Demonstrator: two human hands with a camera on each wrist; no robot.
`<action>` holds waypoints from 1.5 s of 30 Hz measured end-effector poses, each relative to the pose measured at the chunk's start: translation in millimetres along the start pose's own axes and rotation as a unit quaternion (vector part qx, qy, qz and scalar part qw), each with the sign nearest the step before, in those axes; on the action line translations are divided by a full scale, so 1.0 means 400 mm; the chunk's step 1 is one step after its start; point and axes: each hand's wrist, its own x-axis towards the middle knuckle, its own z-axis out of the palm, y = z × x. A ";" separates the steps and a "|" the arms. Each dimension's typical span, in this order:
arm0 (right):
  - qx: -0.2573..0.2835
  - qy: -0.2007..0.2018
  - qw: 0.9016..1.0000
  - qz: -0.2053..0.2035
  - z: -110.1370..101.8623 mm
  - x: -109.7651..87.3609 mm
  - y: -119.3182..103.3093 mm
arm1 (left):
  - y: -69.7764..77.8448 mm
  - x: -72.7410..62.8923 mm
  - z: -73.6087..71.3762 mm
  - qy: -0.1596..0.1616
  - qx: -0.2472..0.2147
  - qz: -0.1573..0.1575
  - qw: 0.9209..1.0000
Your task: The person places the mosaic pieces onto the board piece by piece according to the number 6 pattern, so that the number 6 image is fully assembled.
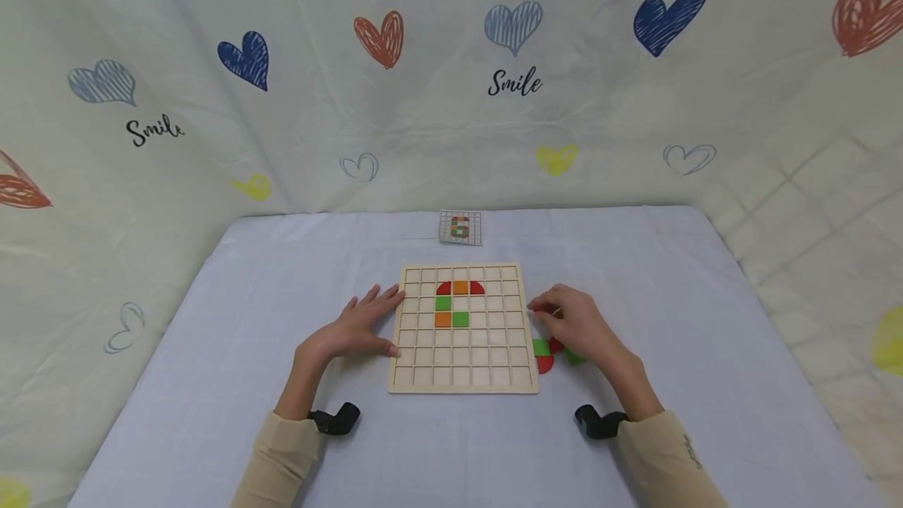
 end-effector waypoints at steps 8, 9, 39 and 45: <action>0.019 -0.008 1.000 -0.006 0.015 0.018 -0.017 | -0.001 0.001 0.001 -0.001 0.006 -0.001 1.000; 0.023 -0.010 1.000 -0.006 0.018 0.020 -0.019 | 0.000 0.001 0.001 -0.002 0.006 -0.002 1.000; 0.063 -0.047 0.997 -0.006 0.112 0.086 -0.100 | -0.013 0.005 0.003 -0.002 0.007 0.008 1.000; 0.061 -0.057 0.996 0.008 0.113 0.085 -0.099 | -0.014 0.005 0.004 0.000 0.010 0.006 1.000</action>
